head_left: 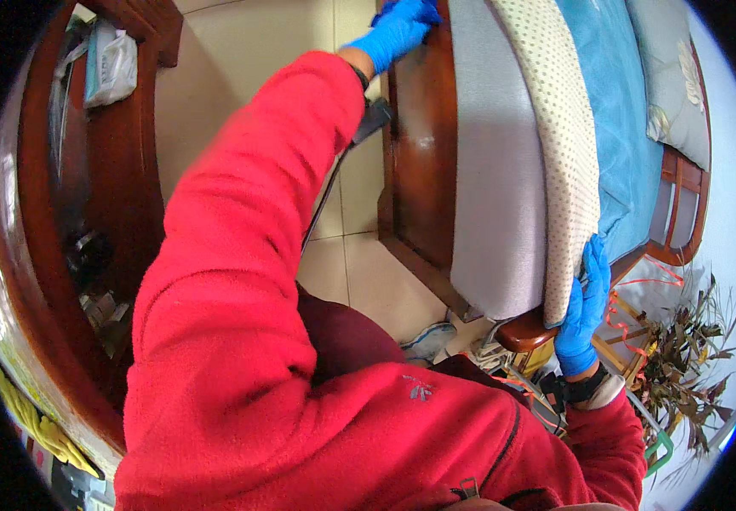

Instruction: The person wipes the floor and wooden furniture with a blue cloth, then moves to a metal rack and wipes its frame and shelves. They handle small boxes and items on the rack, rearranging them while continuing to wipe surfaces.

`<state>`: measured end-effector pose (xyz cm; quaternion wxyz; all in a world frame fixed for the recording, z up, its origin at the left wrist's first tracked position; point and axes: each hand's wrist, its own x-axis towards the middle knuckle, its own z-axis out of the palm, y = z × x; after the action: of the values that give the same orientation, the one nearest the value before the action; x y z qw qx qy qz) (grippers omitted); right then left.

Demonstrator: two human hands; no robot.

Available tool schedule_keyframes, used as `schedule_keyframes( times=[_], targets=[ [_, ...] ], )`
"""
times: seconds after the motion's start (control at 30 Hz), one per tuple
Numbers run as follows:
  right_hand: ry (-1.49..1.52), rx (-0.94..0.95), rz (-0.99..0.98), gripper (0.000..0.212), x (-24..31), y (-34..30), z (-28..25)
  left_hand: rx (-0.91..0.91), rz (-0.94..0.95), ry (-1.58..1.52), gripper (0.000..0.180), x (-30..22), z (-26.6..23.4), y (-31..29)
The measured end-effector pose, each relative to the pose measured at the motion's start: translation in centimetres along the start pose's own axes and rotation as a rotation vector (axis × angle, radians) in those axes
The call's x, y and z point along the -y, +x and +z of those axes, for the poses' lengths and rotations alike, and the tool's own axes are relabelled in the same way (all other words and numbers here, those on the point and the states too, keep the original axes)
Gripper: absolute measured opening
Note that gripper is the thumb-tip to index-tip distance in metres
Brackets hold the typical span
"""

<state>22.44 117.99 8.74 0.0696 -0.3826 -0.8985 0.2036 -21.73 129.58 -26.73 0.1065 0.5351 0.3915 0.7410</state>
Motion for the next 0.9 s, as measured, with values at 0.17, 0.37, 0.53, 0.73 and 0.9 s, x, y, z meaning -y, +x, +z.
schedule_keyframes(
  times=[0.17,0.37,0.53,0.73,0.9],
  targets=[
    [-0.063,0.001,-0.006,0.05,0.1,0.0,-0.2,-0.113,-0.49,-0.137,0.086,1.8,-0.3,1.3],
    [-0.05,-0.008,0.034,0.051,-0.2,0.0,0.1,-0.031,-0.61,0.516,0.038,-7.6,3.1,-6.3],
    [-0.064,-0.002,0.011,0.051,-0.2,0.1,0.0,-0.032,-0.633,0.525,0.038,-12.9,7.1,-14.2],
    [-0.168,0.039,-0.047,0.052,0.2,0.1,-0.4,-0.059,-0.789,0.368,0.019,-8.8,4.1,-10.5],
    [-0.118,0.007,-0.066,0.052,-0.1,0.2,-0.2,0.026,-0.549,0.37,0.03,-5.5,1.8,-8.0]
  ],
)
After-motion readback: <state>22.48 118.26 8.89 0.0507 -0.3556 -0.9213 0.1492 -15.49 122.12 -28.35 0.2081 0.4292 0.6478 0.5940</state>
